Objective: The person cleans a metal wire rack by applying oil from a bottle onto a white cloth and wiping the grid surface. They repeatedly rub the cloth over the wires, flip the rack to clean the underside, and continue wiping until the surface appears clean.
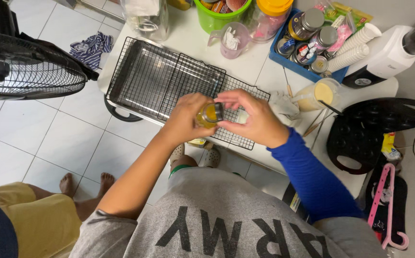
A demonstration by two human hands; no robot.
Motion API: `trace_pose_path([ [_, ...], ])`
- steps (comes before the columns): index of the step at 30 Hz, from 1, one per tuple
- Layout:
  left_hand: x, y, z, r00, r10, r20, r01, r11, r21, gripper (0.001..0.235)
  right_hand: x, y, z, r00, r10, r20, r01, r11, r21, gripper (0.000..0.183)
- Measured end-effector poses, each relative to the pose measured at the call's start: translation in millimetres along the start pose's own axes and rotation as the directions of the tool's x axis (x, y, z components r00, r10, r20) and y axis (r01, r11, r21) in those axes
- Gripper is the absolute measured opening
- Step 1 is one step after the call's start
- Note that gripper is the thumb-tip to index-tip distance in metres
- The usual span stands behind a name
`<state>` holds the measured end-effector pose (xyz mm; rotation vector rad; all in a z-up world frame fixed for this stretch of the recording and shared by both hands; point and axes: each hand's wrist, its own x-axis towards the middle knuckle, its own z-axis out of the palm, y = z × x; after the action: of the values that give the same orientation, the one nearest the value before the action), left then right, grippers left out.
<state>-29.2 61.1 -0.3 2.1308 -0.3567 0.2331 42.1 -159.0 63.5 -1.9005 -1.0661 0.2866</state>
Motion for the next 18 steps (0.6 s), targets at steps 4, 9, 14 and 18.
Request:
trace_pose_path([
  [4,19.0,0.0,2.5,0.993,0.017,0.120,-0.018,1.000,0.011,0.065,5.7,-14.6,-28.6,0.975,-0.206,0.081,0.220,0.941,-0.257,0.045],
  [9,48.1,-4.8,4.9,0.960,0.098,0.263,-0.110,0.993,0.031,0.061,9.7,-29.3,-51.5,0.953,-0.199,0.230,0.279,0.873,-0.401,0.043],
  [14,69.8,-4.7,18.9,0.977,0.160,0.143,-0.176,0.979,0.106,0.064,20.3,-20.4,-62.3,0.983,0.005,0.184,0.107,0.801,-0.590,0.036],
  [18,86.3,-4.0,31.1,0.987,0.134,0.088,-0.144,0.983,0.115,0.060,34.9,-5.9,-53.5,0.975,0.217,0.053,-0.090,0.599,-0.796,0.048],
])
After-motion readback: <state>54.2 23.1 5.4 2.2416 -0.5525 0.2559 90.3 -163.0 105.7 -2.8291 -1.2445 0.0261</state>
